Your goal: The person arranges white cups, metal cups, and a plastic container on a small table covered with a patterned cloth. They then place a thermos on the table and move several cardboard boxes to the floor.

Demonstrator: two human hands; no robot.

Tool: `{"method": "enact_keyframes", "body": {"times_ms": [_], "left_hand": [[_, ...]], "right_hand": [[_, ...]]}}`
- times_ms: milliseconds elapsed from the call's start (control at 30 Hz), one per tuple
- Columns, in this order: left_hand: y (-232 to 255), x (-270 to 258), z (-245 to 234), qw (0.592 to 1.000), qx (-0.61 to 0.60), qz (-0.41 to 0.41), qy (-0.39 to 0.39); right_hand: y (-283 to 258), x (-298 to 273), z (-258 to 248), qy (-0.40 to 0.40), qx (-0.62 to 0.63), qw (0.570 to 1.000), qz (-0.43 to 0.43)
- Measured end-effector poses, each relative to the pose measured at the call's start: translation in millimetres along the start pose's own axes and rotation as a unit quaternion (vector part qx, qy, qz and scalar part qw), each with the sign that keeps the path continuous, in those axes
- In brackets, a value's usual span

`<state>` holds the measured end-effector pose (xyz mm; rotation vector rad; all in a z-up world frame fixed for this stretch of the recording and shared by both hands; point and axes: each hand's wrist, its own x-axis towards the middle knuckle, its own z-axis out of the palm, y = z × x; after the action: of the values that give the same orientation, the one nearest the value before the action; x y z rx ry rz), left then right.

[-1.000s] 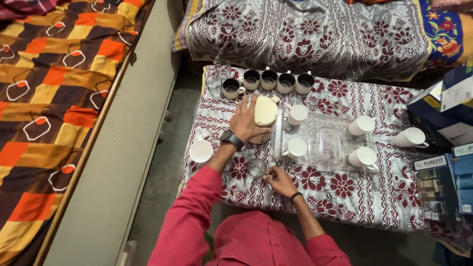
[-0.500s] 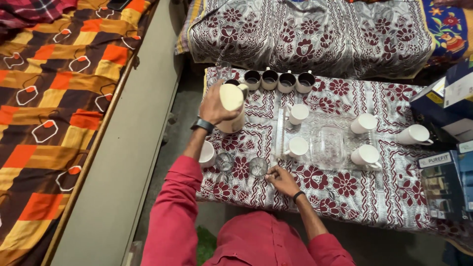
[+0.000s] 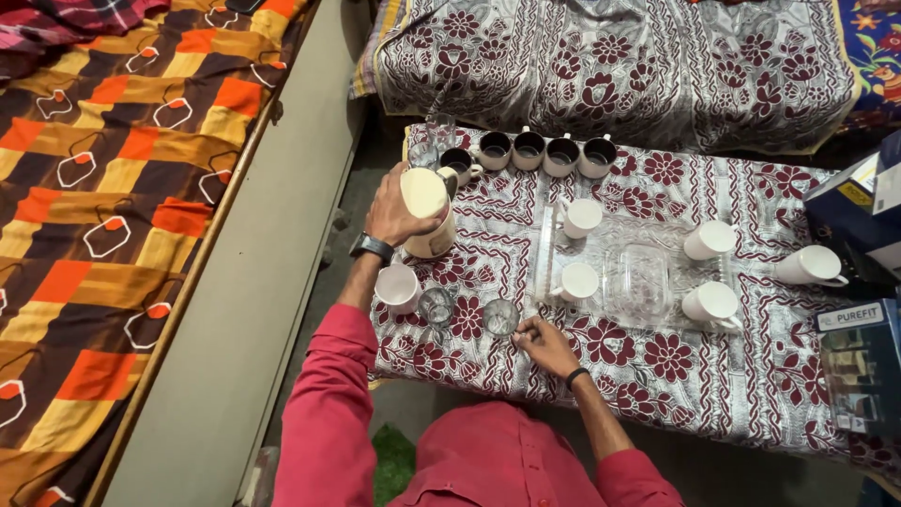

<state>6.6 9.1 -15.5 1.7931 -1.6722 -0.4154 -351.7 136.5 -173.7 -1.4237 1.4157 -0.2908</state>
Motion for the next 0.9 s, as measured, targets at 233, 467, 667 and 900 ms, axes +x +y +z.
{"method": "enact_keyframes", "body": {"times_ms": [233,467,667,900], "left_hand": [[-0.5,-14.2,-4.2,0.996,0.031,-0.083,0.031],[-35.8,-94.4,-8.1,0.950,0.136,-0.153,-0.236],[-33.7,-131.7,9.3,0.978,0.145,-0.062,-0.138],[11.5,-120.2,-49.3,0.973,0.198,-0.007,-0.120]], "right_hand": [[7.9,5.0,0.5,-0.007,-0.001,1.000,-0.013],[3.5,2.6,-0.3,-0.010,0.002,1.000,0.005],[4.9,5.6,-1.5,-0.012,-0.014,1.000,-0.014],[10.3,4.3,-0.8,-0.009,-0.011,0.999,-0.029]]}}
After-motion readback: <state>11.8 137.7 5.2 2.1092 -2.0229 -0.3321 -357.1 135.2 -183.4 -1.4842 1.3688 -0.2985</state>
